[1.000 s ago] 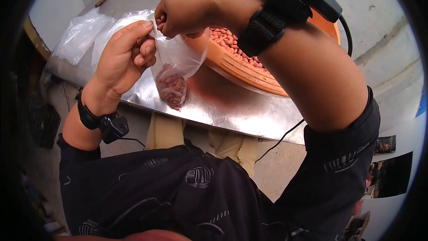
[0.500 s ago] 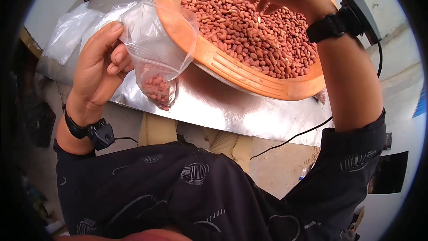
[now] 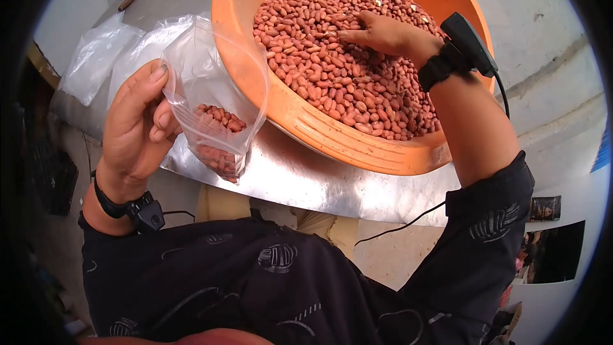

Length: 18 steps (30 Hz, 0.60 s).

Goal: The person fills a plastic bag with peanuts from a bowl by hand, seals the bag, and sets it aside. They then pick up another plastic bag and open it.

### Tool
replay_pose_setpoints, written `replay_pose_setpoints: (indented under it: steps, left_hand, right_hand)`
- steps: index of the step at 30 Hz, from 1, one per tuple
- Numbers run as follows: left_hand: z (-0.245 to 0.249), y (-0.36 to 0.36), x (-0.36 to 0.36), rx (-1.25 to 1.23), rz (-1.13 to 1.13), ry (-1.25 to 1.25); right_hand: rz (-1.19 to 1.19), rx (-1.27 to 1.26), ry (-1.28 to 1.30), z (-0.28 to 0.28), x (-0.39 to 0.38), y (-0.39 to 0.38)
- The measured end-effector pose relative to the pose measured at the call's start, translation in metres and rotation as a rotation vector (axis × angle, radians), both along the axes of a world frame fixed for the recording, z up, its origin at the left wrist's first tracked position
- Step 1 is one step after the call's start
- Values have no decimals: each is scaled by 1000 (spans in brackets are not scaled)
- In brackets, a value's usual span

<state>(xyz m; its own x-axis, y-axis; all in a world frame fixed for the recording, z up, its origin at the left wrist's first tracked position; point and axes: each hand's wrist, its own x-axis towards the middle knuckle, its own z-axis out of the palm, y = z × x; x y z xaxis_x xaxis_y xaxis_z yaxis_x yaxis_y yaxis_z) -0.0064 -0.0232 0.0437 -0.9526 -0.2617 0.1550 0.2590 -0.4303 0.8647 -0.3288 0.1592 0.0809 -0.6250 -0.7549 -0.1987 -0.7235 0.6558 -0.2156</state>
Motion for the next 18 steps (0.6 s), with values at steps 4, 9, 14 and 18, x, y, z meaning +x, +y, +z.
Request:
replay_pose_setpoints:
  steps: [4,9,14,18]
  left_hand:
    - [1,3,-4,-6,0,-19]
    - [3,4,-5,-3,-24,-15]
    - [3,3,-2,0,-7,-6]
    - [2,3,-1,6,-9,28]
  right_hand:
    - [191,-35,39,0,40,-15]
    - [407,-65,275,-17,47,-27]
    - [290,-157,180,-4,60,-27]
    - [251,-293,39,27,73,-32]
